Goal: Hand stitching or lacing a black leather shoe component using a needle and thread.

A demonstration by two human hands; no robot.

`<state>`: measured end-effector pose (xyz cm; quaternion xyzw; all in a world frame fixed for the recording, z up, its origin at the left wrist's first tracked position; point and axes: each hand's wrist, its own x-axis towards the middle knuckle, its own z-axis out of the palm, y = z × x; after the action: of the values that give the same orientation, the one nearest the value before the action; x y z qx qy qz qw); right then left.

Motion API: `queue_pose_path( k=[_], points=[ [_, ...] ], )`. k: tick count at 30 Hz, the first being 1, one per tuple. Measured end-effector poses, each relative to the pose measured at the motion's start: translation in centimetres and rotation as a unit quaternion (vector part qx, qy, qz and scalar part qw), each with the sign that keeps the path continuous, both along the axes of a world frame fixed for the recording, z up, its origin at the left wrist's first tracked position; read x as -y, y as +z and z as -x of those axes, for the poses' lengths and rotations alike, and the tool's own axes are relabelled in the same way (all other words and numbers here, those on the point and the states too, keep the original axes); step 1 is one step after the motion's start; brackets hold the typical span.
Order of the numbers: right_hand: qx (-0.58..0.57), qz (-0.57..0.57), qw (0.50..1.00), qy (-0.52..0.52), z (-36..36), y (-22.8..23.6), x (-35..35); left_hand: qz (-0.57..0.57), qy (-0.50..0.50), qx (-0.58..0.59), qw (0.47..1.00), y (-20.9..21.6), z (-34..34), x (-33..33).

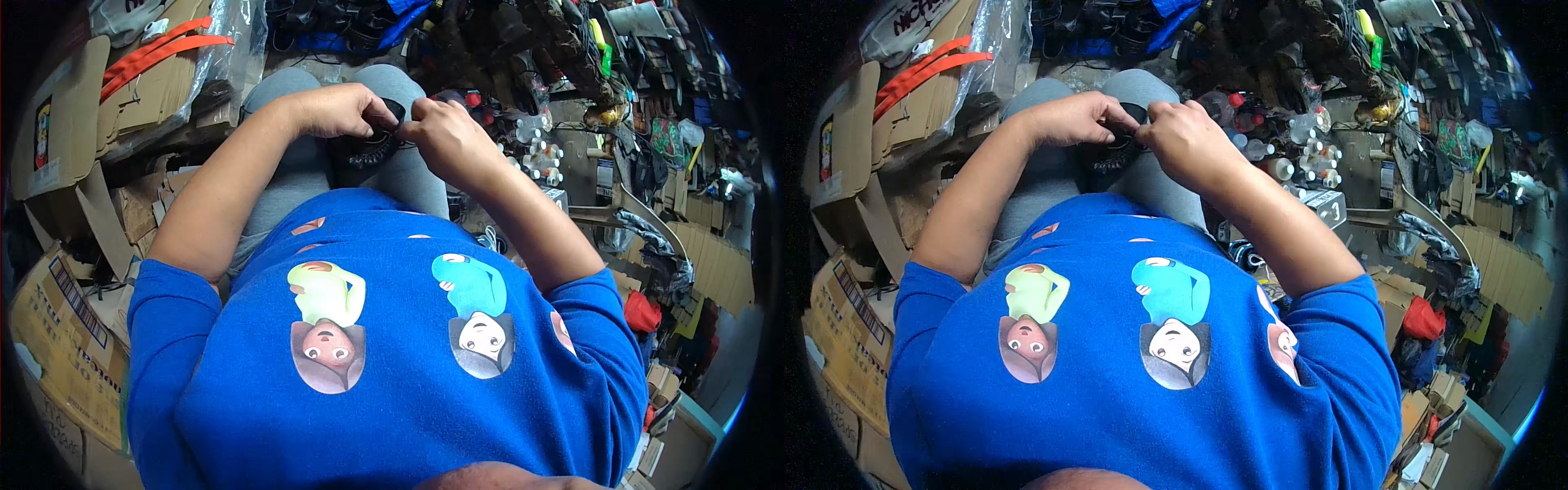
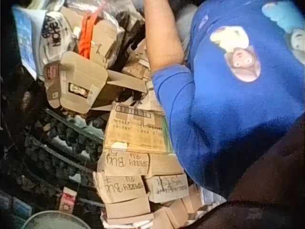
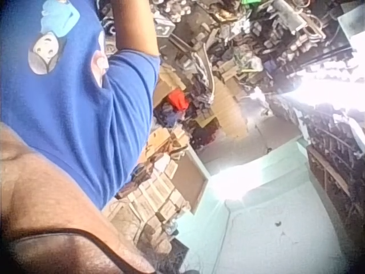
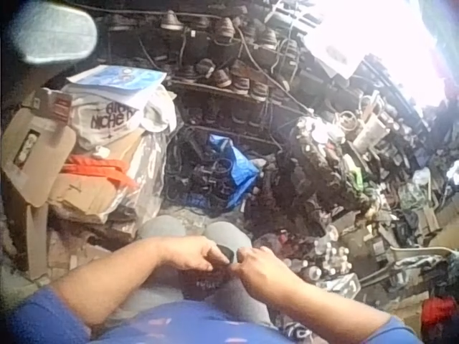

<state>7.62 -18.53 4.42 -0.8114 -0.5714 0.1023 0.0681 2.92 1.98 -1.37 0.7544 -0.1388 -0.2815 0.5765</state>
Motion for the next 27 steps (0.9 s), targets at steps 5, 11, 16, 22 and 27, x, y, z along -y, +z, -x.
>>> queue_pose_path(
  k=[5, 11, 16, 22, 27],
  points=[
    [-0.116, 0.018, 0.993, -0.015, -1.8, -1.2, -0.8, 0.003, 0.054, -0.01, 0.998, -0.2, -0.8, 0.3],
    [-0.298, -0.029, 0.95, -0.084, -3.3, -3.7, 0.4, -0.098, 0.12, 0.157, 0.975, -0.2, 0.6, 0.5],
    [-0.584, -0.081, 0.77, -0.245, -4.5, -4.0, 3.2, -0.204, 0.193, 0.17, 0.945, 2.3, 5.9, -0.5],
    [-0.323, -0.118, 0.925, -0.162, -2.4, -4.9, 2.9, -0.282, 0.298, 0.218, 0.885, 2.1, 7.4, -3.7],
    [-0.419, -0.279, 0.764, -0.402, -3.7, -7.9, 2.0, 0.103, 0.416, 0.194, 0.883, 1.1, 5.2, -0.9]
  ],
)
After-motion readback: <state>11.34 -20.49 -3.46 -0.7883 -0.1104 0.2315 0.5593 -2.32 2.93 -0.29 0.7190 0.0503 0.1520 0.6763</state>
